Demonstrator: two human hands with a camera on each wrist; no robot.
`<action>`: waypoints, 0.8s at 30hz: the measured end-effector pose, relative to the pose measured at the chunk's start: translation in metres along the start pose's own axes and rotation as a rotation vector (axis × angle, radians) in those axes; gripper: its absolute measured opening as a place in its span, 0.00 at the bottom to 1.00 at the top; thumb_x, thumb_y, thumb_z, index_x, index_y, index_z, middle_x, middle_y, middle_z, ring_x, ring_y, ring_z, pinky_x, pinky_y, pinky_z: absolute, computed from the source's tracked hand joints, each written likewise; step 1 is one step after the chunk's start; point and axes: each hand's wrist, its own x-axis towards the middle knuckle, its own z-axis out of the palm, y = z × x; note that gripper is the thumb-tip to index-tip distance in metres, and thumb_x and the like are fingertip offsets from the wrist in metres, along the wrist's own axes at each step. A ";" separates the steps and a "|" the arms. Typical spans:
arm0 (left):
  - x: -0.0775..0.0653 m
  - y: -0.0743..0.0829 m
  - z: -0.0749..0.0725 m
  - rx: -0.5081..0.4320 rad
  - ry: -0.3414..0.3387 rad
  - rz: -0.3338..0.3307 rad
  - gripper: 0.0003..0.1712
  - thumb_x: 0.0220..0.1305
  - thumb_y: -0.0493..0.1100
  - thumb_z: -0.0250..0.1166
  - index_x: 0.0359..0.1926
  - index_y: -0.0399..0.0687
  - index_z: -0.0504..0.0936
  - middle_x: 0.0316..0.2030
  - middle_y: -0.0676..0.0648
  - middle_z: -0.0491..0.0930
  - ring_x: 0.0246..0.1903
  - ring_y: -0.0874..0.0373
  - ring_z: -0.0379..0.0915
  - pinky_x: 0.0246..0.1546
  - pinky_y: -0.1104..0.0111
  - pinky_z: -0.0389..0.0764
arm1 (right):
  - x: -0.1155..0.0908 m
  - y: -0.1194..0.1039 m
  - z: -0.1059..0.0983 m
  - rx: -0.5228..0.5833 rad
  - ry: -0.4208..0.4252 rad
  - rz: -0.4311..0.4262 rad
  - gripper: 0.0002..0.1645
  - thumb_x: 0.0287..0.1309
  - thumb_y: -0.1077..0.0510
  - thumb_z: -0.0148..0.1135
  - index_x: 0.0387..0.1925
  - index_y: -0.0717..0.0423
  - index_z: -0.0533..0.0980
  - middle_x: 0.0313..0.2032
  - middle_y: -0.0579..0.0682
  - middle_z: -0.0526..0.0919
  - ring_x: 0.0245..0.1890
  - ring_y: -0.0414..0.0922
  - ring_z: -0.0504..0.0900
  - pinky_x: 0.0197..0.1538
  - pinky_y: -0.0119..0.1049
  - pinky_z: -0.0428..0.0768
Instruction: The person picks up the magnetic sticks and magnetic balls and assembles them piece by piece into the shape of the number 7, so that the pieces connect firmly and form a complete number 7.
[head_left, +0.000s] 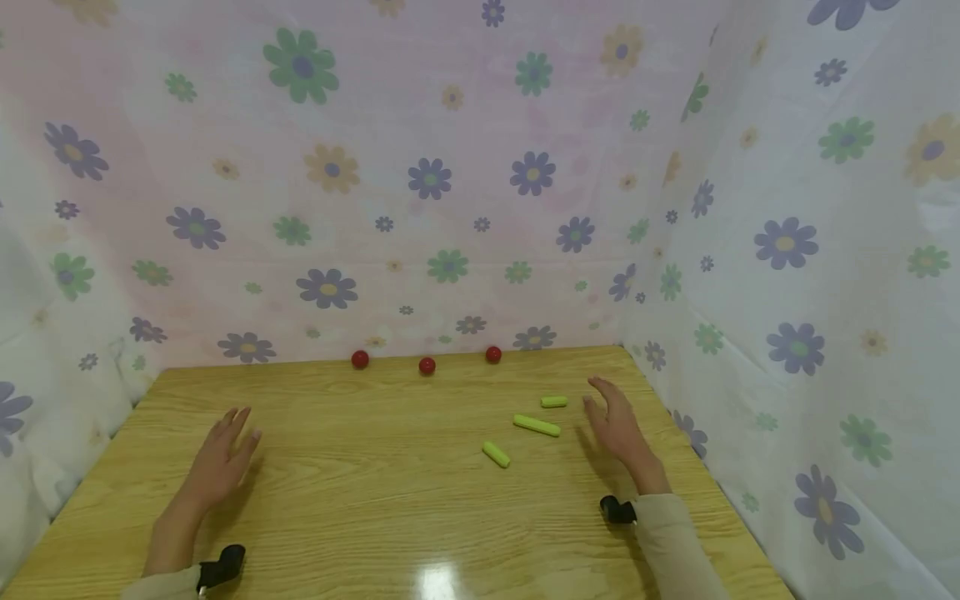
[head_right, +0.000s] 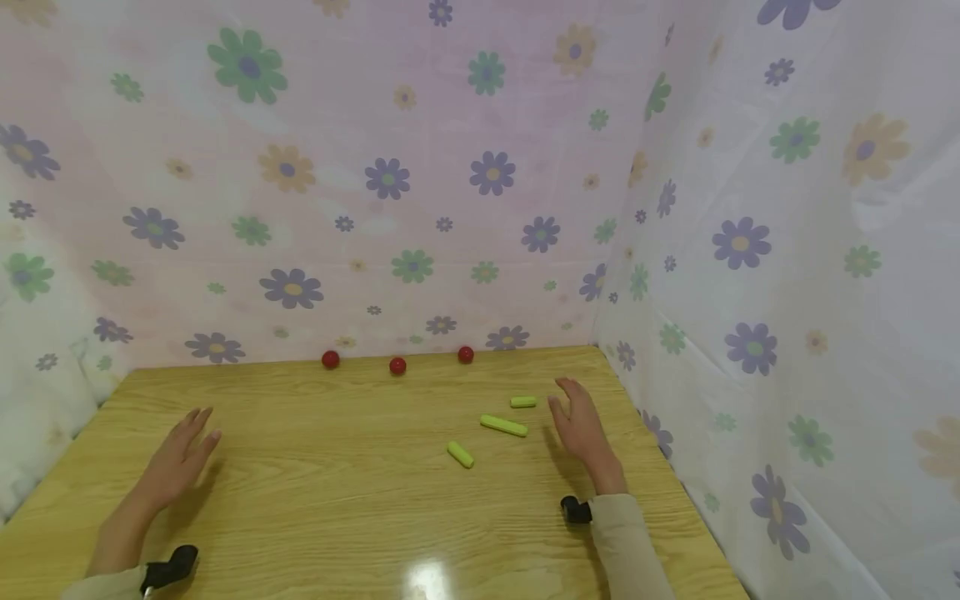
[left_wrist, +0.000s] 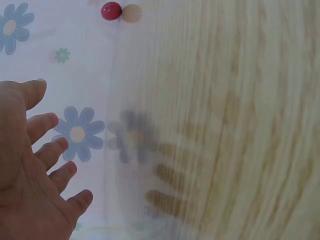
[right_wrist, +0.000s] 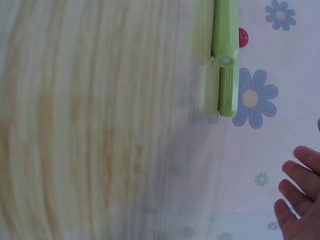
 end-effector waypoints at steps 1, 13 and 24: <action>0.001 0.000 0.000 -0.005 0.008 0.006 0.38 0.83 0.49 0.45 0.75 0.21 0.49 0.72 0.15 0.41 0.69 0.13 0.33 0.62 0.23 0.43 | 0.000 -0.001 0.001 0.030 0.029 -0.002 0.31 0.80 0.52 0.47 0.71 0.71 0.63 0.71 0.72 0.63 0.72 0.71 0.57 0.69 0.70 0.58; 0.001 -0.013 0.012 -0.147 0.197 0.022 0.32 0.77 0.43 0.58 0.72 0.25 0.64 0.71 0.24 0.60 0.65 0.47 0.70 0.52 0.88 0.69 | 0.001 -0.018 0.019 0.227 0.237 -0.025 0.13 0.72 0.66 0.58 0.53 0.65 0.81 0.51 0.64 0.84 0.53 0.59 0.81 0.55 0.47 0.80; -0.002 -0.020 0.015 -0.407 0.244 -0.022 0.29 0.72 0.38 0.65 0.70 0.33 0.71 0.54 0.77 0.68 0.48 0.84 0.73 0.43 0.86 0.76 | -0.013 -0.075 0.037 0.350 0.045 0.068 0.11 0.72 0.69 0.55 0.48 0.68 0.82 0.47 0.64 0.85 0.49 0.58 0.82 0.46 0.30 0.81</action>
